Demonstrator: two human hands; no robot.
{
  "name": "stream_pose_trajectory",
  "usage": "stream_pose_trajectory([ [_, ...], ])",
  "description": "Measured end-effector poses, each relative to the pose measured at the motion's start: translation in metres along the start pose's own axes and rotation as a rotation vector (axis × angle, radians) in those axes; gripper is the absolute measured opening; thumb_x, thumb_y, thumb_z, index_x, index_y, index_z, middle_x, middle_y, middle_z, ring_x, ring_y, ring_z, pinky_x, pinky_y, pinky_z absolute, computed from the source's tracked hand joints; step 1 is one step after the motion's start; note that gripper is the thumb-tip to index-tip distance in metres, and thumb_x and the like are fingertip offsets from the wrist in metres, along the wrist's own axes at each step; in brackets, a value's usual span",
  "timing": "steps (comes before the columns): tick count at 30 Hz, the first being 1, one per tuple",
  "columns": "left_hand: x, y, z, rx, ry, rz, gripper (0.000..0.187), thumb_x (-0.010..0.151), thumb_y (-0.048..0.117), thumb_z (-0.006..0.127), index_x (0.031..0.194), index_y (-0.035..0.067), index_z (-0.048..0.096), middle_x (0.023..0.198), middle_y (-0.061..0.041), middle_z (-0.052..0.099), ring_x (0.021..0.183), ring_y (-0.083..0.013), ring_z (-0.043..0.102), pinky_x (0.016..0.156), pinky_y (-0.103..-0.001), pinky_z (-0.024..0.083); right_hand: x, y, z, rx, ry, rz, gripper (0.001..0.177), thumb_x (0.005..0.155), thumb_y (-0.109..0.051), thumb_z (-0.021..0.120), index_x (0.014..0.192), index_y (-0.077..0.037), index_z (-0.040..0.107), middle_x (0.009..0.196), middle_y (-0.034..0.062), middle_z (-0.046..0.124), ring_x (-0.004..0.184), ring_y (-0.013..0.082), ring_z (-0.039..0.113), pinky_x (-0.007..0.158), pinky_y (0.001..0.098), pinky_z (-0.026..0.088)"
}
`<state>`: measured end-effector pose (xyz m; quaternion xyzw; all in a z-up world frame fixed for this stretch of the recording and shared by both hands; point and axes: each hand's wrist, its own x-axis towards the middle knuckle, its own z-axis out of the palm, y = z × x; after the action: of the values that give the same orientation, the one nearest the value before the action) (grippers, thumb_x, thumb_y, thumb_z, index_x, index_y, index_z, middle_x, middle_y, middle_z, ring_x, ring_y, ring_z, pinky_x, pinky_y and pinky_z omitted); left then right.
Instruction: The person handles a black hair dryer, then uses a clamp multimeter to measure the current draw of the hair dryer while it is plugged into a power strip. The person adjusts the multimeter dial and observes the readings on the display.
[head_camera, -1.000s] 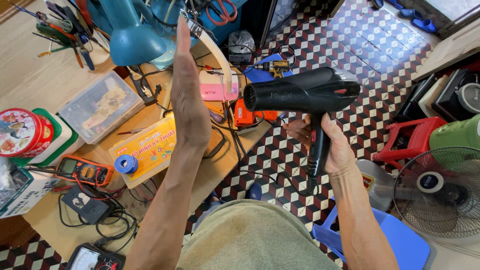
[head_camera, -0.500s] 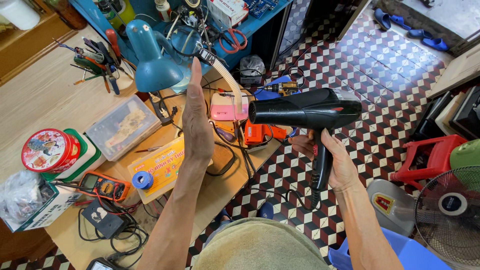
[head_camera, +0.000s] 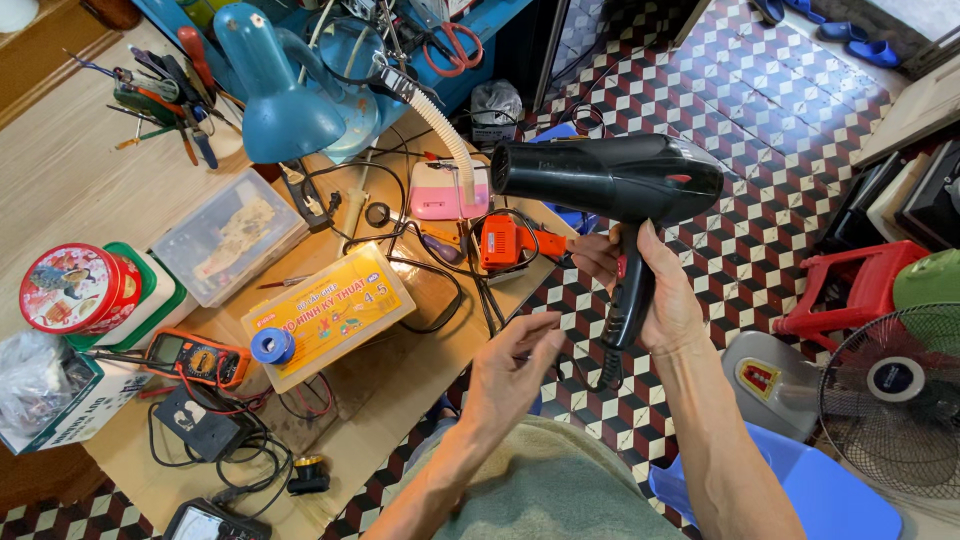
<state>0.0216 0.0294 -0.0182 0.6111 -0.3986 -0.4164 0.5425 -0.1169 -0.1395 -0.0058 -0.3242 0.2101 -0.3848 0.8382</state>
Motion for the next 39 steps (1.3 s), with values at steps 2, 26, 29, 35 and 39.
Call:
stream_pose_trajectory([
  [2, -0.001, 0.009, 0.013, -0.021, -0.017, 0.143, 0.048, 0.097, 0.017, 0.072, 0.141, 0.003, 0.058, 0.124, -0.014, 0.071, 0.116, -0.0202, 0.069, 0.098, -0.036, 0.057, -0.002, 0.002, 0.008, -0.100, 0.052, -0.056, 0.032, 0.108, -0.033, 0.055, 0.107, -0.002, 0.063, 0.113, 0.0199, 0.071, 0.121, 0.0339, 0.067, 0.113, 0.0503, 0.052],
  [26, 0.061, 0.020, -0.079, -0.064, 0.422, -0.022, 0.063, 0.104, 0.049, 0.036, 0.146, 0.007, 0.057, 0.140, -0.009, 0.067, 0.119, -0.0221, 0.063, 0.111, -0.036, 0.041, -0.009, 0.008, 0.018, -0.250, 0.096, -0.053, 0.026, 0.103, -0.025, 0.061, 0.108, -0.001, 0.067, 0.106, 0.0215, 0.073, 0.106, 0.0320, 0.073, 0.099, 0.0464, 0.059],
  [29, 0.106, 0.022, -0.139, -0.355, 0.402, 0.223, 0.078, 0.105, 0.058, 0.030, 0.159, 0.000, 0.033, 0.165, -0.014, 0.038, 0.152, -0.0247, 0.038, 0.126, -0.041, 0.027, -0.013, 0.006, 0.013, -0.298, 0.120, -0.019, 0.024, 0.103, -0.024, 0.060, 0.105, -0.001, 0.067, 0.104, 0.0219, 0.074, 0.104, 0.0326, 0.074, 0.099, 0.0454, 0.060],
  [35, 0.122, 0.030, -0.158, -0.279, 0.370, 0.223, 0.084, 0.103, 0.063, 0.021, 0.160, 0.002, 0.028, 0.167, -0.016, 0.033, 0.155, -0.0260, 0.031, 0.127, -0.040, 0.023, -0.011, 0.010, 0.012, -0.305, 0.132, -0.019, 0.022, 0.104, -0.023, 0.060, 0.104, -0.003, 0.067, 0.103, 0.0218, 0.074, 0.103, 0.0317, 0.074, 0.100, 0.0449, 0.059],
  [39, 0.096, 0.021, -0.123, -0.203, 0.248, 0.252, 0.084, 0.106, 0.063, 0.023, 0.159, -0.002, 0.032, 0.167, -0.020, 0.035, 0.157, -0.0284, 0.031, 0.129, -0.041, 0.020, -0.006, 0.014, 0.009, -0.291, 0.115, -0.027, 0.021, 0.103, -0.022, 0.061, 0.106, -0.002, 0.069, 0.102, 0.0210, 0.074, 0.103, 0.0314, 0.073, 0.099, 0.0466, 0.060],
])
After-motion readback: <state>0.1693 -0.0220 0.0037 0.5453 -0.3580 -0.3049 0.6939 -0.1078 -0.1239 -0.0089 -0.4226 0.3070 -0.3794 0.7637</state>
